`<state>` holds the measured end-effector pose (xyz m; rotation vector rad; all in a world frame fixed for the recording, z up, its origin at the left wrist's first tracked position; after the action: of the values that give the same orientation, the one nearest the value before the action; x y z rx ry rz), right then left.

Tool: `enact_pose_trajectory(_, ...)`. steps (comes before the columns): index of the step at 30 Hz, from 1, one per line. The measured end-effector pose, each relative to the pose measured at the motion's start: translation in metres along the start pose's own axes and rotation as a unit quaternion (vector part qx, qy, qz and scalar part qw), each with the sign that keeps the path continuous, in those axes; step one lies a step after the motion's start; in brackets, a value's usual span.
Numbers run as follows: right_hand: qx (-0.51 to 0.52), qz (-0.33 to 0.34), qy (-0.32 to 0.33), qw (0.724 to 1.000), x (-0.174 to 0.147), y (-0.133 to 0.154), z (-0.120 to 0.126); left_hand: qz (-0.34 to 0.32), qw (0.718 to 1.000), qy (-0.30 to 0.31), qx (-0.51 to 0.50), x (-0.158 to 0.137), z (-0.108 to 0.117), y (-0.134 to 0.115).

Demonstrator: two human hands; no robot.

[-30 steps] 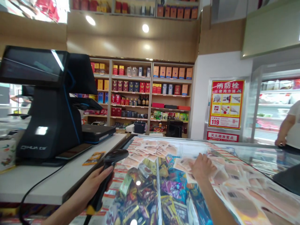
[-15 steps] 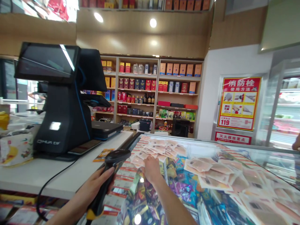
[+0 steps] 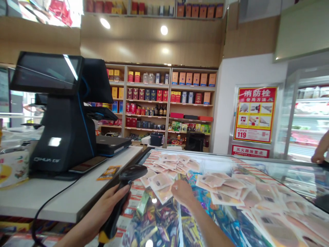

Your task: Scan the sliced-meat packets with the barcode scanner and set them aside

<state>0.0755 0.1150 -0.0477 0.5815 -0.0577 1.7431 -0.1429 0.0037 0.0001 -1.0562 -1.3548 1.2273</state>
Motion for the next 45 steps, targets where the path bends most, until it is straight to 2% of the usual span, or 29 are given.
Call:
enact_pose_trajectory(6,0.0,-0.133,-0.016,0.991,0.017,0.017,-0.005,0.015,1.0,0.02,-0.015,-0.006,-0.013,-0.006)
enact_pose_trajectory(10,0.038,-0.167,0.001,0.985,0.024,0.02,-0.015,0.014,1.0,0.017,-0.017,-0.008,-0.011,-0.008)
enact_pose_trajectory(13,0.149,-0.16,-0.018,0.976,0.028,0.012,-0.018,0.012,1.0,0.022,-0.018,-0.008,-0.01,-0.008)
enact_pose_trajectory(15,0.279,-0.15,-0.04,0.948,0.028,0.005,-0.015,0.01,0.999,0.029,-0.015,-0.008,-0.011,-0.008)
enact_pose_trajectory(18,0.455,-0.168,-0.073,0.871,0.025,-0.008,-0.004,-0.004,1.0,0.028,-0.005,-0.009,-0.013,-0.008)
enact_pose_trajectory(20,0.513,-0.194,-0.109,0.829,0.021,-0.018,0.005,-0.013,1.0,0.024,-0.004,-0.009,-0.016,-0.007)
enact_pose_trajectory(23,0.544,-0.221,-0.148,0.796,0.017,-0.031,0.017,-0.012,0.999,0.046,-0.01,-0.008,-0.026,-0.004)
enact_pose_trajectory(28,0.558,-0.21,-0.198,0.778,0.015,-0.041,0.028,-0.009,0.996,0.085,-0.005,-0.008,-0.047,-0.004)
enact_pose_trajectory(34,0.552,-0.227,-0.216,0.773,0.013,-0.054,0.029,-0.031,0.993,0.114,0.027,-0.014,-0.069,-0.01)
enact_pose_trajectory(45,0.568,-0.235,-0.229,0.755,0.006,-0.068,0.035,-0.003,0.988,0.151,0.018,0.001,-0.084,0.004)
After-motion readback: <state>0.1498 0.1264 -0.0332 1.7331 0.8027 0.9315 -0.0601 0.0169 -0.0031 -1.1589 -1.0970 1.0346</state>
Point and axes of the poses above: each hand's wrist, its own x-axis towards the middle knuckle, its own z-axis out of the back of the hand, y = z × x, the point moved 5 cm from there along x, towards the middle knuckle, and after that the axes turned 6 degrees about -y, right-handed, at the moved point
